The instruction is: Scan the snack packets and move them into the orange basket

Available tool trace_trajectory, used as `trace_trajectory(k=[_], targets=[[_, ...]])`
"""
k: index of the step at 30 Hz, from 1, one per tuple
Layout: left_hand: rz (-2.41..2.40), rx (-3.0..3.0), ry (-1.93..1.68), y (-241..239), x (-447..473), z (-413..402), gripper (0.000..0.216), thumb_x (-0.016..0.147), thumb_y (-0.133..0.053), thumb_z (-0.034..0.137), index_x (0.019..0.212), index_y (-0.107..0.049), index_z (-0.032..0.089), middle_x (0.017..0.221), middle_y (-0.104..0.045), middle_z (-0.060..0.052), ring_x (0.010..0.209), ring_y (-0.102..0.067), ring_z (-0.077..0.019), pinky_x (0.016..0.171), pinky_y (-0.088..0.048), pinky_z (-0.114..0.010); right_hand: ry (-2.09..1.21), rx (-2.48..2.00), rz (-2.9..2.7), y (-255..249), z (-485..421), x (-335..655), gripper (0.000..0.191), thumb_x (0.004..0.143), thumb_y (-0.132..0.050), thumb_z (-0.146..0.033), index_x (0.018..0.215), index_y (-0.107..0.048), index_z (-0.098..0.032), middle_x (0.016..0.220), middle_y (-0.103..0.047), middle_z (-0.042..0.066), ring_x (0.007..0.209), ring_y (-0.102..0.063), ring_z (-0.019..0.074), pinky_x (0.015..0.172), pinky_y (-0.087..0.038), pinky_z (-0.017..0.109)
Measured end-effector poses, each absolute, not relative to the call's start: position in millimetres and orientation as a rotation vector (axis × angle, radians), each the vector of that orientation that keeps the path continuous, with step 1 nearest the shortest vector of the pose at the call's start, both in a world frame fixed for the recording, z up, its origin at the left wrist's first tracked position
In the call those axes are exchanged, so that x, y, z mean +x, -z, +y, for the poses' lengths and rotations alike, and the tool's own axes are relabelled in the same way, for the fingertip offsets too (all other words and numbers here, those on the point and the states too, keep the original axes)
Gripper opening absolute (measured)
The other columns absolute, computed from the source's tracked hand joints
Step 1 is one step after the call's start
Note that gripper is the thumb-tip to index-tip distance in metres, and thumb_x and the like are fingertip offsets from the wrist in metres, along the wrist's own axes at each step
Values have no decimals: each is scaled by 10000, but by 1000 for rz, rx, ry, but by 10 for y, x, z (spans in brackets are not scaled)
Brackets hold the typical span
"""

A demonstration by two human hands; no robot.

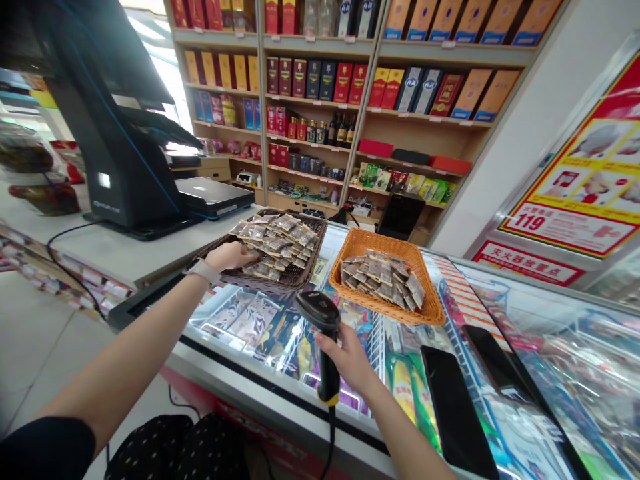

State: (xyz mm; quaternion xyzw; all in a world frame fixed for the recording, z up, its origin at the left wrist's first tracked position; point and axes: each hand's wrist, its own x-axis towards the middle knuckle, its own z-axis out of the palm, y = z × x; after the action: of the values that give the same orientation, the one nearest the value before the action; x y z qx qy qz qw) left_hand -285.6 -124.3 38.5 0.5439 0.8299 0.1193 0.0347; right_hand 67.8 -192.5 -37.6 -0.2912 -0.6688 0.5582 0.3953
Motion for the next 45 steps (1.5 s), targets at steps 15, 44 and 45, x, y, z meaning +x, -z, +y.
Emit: trace_trajectory(k=[15, 44, 45], targets=[[1823, 1450, -1626, -624, -2367, -1767, 366, 810, -594, 502, 631, -619, 184, 505, -468, 27, 462, -426, -114, 433, -337, -224, -1345, -720, -1739, 276, -2007, 676, 395, 848, -680, -571, 830, -678, -176, 624, -596, 2, 562, -489, 157, 527, -414, 270], [1688, 1447, -2023, 369, -1565, -1975, 249, 882, -627, 446, 892, -563, 206, 824, -659, -8, 662, -691, -129, 606, -542, -208, -1329, -808, -1774, 227, -2088, 640, 310, 847, -682, -480, 780, -660, -178, 675, -556, -7, 622, -447, 148, 557, -364, 257], [1690, 1455, -2020, 371, -1559, -1978, 251, 884, -623, 452, 894, -563, 208, 823, -663, -8, 667, -699, -133, 594, -539, -204, -1338, -803, -1773, 227, -2089, 641, 319, 848, -683, -488, 772, -654, -180, 663, -556, -8, 612, -448, 147, 551, -361, 257]])
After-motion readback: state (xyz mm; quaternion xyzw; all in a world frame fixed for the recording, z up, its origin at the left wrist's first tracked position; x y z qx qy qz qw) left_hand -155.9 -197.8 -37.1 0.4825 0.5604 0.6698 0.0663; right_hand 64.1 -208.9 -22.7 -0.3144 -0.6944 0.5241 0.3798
